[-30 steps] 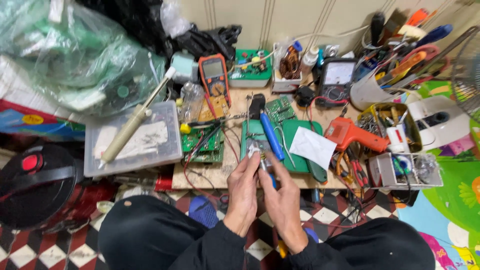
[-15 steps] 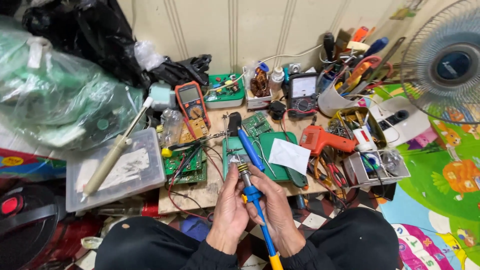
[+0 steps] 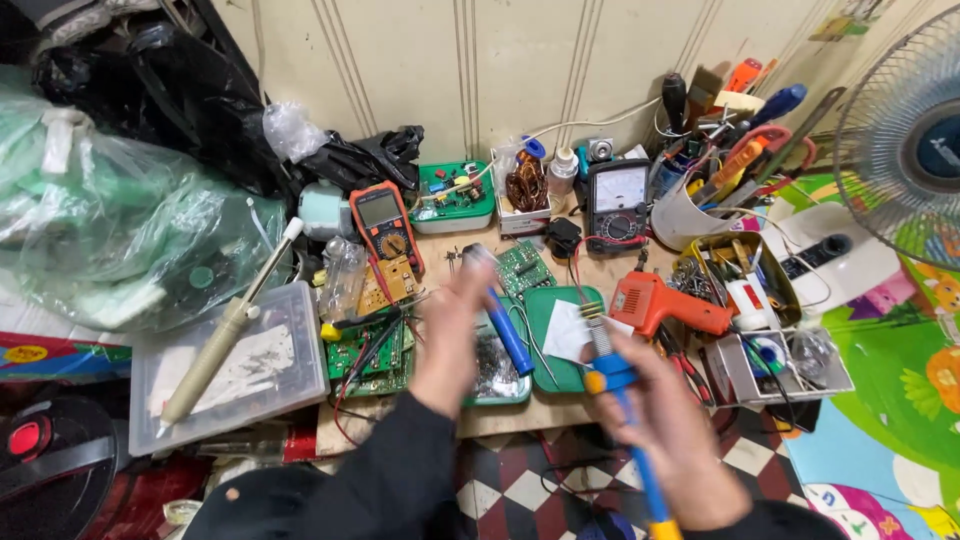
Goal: Desoldering electronic components from a circuit board using a soldering iron and a manual desoldering pump.
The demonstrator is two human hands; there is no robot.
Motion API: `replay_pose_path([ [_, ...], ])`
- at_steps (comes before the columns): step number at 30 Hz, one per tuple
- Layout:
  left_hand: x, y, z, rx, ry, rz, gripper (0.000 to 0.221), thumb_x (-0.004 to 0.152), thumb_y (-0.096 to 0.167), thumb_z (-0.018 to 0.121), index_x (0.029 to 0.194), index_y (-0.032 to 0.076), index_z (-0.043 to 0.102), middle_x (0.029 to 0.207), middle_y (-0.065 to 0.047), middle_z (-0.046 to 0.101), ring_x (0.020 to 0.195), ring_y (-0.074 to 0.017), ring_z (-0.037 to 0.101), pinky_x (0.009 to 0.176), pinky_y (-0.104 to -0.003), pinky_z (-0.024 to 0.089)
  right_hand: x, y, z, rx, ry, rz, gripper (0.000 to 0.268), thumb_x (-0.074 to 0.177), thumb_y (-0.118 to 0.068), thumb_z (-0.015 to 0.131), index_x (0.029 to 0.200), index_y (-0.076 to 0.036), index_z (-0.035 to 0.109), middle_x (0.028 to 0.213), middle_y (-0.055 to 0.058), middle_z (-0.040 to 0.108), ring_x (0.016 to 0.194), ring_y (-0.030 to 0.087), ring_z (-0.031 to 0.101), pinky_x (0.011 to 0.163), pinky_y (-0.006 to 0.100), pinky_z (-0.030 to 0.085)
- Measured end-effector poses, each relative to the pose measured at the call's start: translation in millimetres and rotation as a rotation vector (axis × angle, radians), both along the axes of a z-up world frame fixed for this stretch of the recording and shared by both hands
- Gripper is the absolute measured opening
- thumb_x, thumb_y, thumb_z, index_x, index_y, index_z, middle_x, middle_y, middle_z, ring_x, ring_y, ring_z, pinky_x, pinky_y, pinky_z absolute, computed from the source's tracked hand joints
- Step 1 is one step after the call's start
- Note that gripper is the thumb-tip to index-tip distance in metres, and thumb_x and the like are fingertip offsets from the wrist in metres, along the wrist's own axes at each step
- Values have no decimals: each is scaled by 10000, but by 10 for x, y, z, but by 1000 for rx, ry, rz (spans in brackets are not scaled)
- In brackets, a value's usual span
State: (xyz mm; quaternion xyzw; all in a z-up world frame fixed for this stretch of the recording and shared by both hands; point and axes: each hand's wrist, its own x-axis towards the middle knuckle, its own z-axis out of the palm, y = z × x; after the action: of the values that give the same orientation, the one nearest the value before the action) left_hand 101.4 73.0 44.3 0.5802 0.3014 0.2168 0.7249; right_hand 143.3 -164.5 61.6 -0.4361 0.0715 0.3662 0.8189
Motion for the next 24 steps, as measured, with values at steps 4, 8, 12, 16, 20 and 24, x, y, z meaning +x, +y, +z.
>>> replay_pose_path([
  [4, 589, 1027, -33, 81, -14, 97, 381, 1012, 275, 752, 1276, 2, 788, 910, -39, 726, 685, -101, 629, 637, -259, 557, 488, -214, 255, -214, -171, -77, 381, 1118, -316, 601, 1204, 50, 660, 721, 42, 556, 414, 69, 436, 272, 230, 254],
  [8, 910, 1402, -191, 506, 411, -117, 356, 1018, 319, 785, 1251, 54, 837, 831, -26, 761, 682, -121, 659, 641, -293, 556, 780, -224, 138, -239, -225, -210, 568, 1083, -291, 608, 1585, -28, 568, 809, 61, 615, 467, 59, 496, 290, 203, 260],
  [12, 1185, 1638, -597, 669, 710, -256, 496, 1020, 462, 718, 1382, 133, 799, 871, -12, 791, 747, -147, 728, 721, -334, 528, 862, -235, 129, -348, -202, -228, 571, 1109, -245, 543, 1612, 23, 575, 1112, 181, 734, 520, 114, 482, 324, 226, 292],
  [16, 1467, 1884, -1134, 440, 555, -342, 488, 1034, 221, 704, 1440, -50, 694, 1246, -114, 808, 855, -171, 786, 790, -306, 623, 1052, -385, -137, -386, -210, -222, 542, 1135, -256, 515, 1600, 20, 557, 1131, 204, 720, 500, 139, 463, 305, 235, 270],
  [20, 1560, 1989, -1374, 656, 639, -398, 418, 988, 183, 704, 1375, 34, 759, 1165, -100, 844, 933, -234, 787, 859, -351, 606, 1150, -394, -237, -467, -136, -195, 441, 1217, -291, 492, 1351, 96, 657, 1022, 211, 686, 465, 187, 403, 316, 312, 261],
  [24, 1489, 1690, -757, 623, 754, -377, 495, 940, 233, 850, 1377, 19, 762, 1006, -112, 840, 781, -194, 769, 759, -328, 631, 1126, -266, -137, -510, -98, -245, 426, 1197, -268, 480, 1419, 55, 646, 1181, 191, 749, 476, 178, 391, 340, 293, 245],
])
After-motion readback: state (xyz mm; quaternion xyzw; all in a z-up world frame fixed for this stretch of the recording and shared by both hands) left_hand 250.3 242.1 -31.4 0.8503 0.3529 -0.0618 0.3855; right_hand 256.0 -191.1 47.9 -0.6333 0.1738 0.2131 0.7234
